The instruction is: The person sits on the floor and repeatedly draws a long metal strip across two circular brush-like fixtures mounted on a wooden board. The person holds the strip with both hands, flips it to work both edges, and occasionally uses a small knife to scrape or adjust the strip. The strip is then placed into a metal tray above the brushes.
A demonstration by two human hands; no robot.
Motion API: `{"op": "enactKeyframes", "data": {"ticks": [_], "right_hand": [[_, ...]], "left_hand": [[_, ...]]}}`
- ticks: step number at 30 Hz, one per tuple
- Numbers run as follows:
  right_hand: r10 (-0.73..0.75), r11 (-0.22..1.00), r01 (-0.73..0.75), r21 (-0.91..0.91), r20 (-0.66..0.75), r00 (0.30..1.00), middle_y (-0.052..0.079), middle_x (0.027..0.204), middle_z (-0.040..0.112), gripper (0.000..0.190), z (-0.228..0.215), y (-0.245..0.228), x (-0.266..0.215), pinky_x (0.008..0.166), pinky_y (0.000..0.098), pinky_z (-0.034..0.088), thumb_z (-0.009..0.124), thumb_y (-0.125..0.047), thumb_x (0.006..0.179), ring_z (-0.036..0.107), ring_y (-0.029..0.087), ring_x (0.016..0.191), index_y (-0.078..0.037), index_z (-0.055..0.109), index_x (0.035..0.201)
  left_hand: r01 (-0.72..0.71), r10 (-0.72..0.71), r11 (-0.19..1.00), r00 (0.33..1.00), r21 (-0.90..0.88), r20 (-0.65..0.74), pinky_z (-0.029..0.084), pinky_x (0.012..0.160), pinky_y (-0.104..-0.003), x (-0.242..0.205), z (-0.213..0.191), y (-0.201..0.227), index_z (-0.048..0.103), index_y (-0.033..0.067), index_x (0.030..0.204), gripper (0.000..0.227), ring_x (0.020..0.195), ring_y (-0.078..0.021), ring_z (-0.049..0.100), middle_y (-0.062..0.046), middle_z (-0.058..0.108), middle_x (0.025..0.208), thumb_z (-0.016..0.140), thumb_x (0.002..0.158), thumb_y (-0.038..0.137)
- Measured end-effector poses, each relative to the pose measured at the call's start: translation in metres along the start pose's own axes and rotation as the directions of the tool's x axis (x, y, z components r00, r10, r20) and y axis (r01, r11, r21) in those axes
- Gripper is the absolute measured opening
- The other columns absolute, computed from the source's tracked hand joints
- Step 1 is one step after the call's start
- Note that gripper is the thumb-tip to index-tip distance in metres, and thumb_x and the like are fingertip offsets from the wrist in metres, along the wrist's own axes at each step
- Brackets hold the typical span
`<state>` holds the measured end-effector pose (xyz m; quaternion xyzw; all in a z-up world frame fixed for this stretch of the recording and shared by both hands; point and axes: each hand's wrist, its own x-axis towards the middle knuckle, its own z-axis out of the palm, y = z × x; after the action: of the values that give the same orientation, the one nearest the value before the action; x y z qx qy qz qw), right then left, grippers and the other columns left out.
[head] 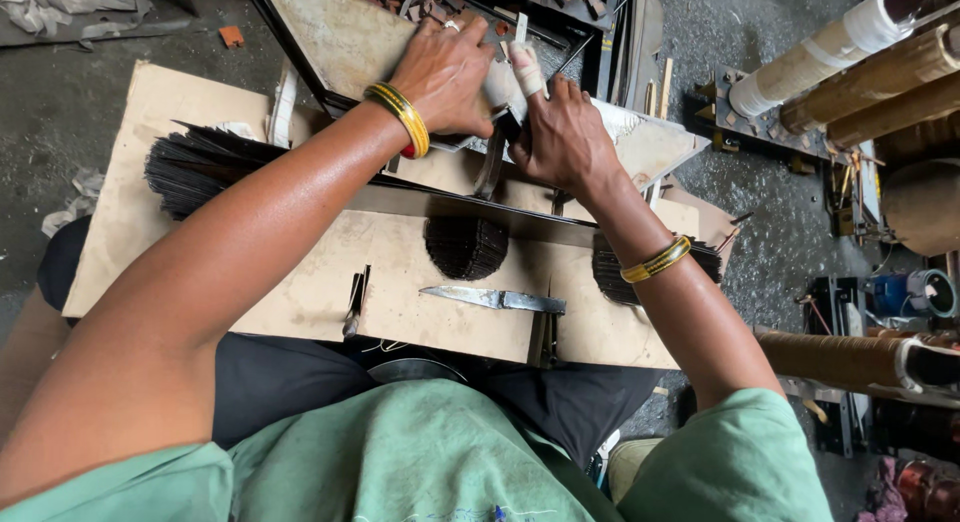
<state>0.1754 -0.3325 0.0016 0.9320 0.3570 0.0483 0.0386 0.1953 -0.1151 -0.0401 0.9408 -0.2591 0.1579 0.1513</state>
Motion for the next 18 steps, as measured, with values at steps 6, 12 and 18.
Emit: {"op": "enactKeyframes", "data": {"ticks": [6, 12, 18], "right_hand": [[0.044, 0.984, -0.069, 0.164, 0.153, 0.987, 0.027, 0.091, 0.064, 0.105, 0.000, 0.014, 0.004, 0.095, 0.0515, 0.054, 0.064, -0.035, 0.087, 0.062, 0.047, 0.091, 0.003, 0.008, 0.169], [-0.024, 0.998, 0.014, -0.057, -0.175, 0.984, 0.027, 0.132, 0.049, 0.090, -0.058, 0.002, -0.017, 0.103, 0.0559, 0.045, 0.081, -0.054, 0.082, 0.049, 0.045, 0.120, -0.002, 0.041, 0.144], [-0.044, 0.980, -0.020, -0.200, -0.310, 0.950, 0.025, 0.122, 0.056, 0.103, -0.098, -0.004, -0.118, 0.099, 0.0509, 0.047, 0.086, -0.054, 0.072, 0.055, 0.040, 0.112, 0.000, 0.047, 0.150]], "left_hand": [[-0.011, 0.013, 0.999, 0.999, 0.044, -0.049, 0.033, 0.106, -0.059, -0.007, 0.008, 0.000, 0.064, -0.0020, 0.120, 0.086, 0.118, -0.0422, 0.057, -0.024, 0.056, 0.123, 0.090, 0.056, 0.050], [-0.014, 0.014, 1.000, 0.951, 0.002, -0.310, 0.029, 0.106, -0.059, -0.016, -0.043, 0.026, 0.053, 0.0005, 0.137, 0.091, 0.127, -0.0396, 0.049, -0.021, 0.053, 0.128, 0.089, 0.061, 0.036], [0.129, 0.303, 0.803, 0.752, 0.582, -0.585, 0.032, 0.114, -0.054, -0.077, -0.074, 0.102, 0.027, 0.0051, 0.161, 0.077, 0.125, -0.0248, 0.045, -0.006, 0.045, 0.124, 0.072, 0.102, 0.027]]}}
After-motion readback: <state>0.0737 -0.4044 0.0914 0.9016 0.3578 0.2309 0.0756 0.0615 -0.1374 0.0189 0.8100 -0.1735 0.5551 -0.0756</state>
